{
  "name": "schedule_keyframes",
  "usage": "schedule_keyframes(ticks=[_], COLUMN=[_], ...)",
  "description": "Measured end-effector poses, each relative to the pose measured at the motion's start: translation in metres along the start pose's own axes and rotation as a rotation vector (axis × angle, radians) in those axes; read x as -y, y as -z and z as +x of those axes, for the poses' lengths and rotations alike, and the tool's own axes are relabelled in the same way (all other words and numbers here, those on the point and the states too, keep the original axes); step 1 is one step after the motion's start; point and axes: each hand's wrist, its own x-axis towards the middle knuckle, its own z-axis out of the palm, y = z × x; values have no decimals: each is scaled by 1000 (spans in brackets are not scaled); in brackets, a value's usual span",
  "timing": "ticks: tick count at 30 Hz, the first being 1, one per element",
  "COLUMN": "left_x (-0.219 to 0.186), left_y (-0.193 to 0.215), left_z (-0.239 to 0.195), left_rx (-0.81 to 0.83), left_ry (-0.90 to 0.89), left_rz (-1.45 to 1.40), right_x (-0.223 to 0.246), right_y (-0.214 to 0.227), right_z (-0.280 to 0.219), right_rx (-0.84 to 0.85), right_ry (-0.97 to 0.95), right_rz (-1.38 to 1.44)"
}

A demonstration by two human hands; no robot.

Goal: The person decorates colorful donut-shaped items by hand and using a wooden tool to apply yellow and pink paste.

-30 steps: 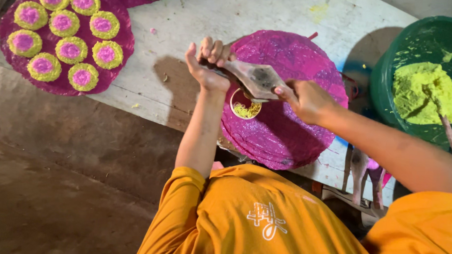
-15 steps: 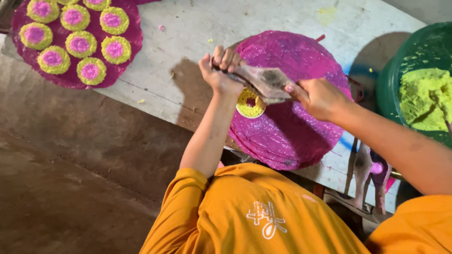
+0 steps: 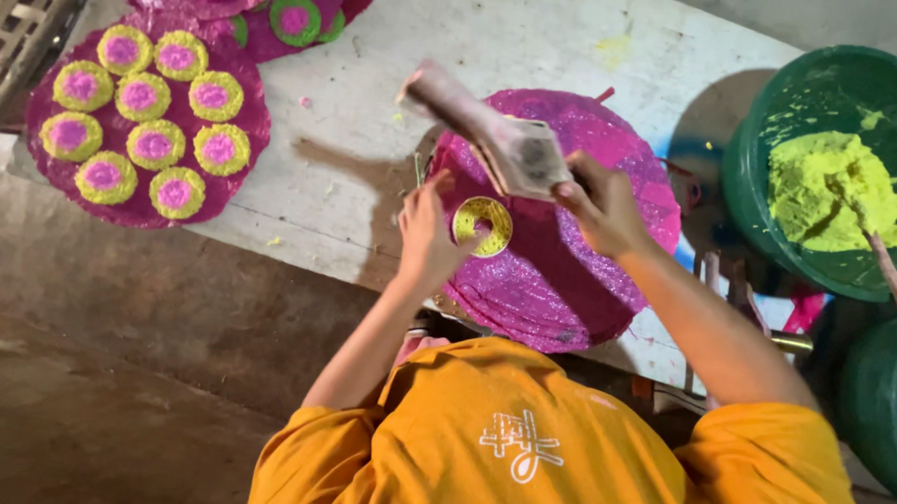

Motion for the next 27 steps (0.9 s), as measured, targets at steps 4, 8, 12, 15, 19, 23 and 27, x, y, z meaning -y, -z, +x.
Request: schedule_keyframes(ticks=[4,8,12,15,19,23,27], left_x=[-17,-17,-21,-30,-67,-121,-156], left_y=[-2,-2,3,4,1,7,38], left_z=[-12,-7,20,75,108,81,42], left_rx=[122,163,113,176,271,797,1353], left_ry=[-138,-133,-173,-185,-413,-776,-646], left_rz=[265,211,170,276,219,14,-188], right_x=[-18,-35,-45,-44,-15,42,118], right_y=[-6,-7,-9,-14,-8,10,36], right_z=[-33,-79,-124,-148,-169,-176,-185], right_rx=[-151,-295,-481,-571,-617,-478,-274], right_ry=[-3,-43,-41,6,-129,-184,245], right_rz=[287,493,579,630,448,36,-515])
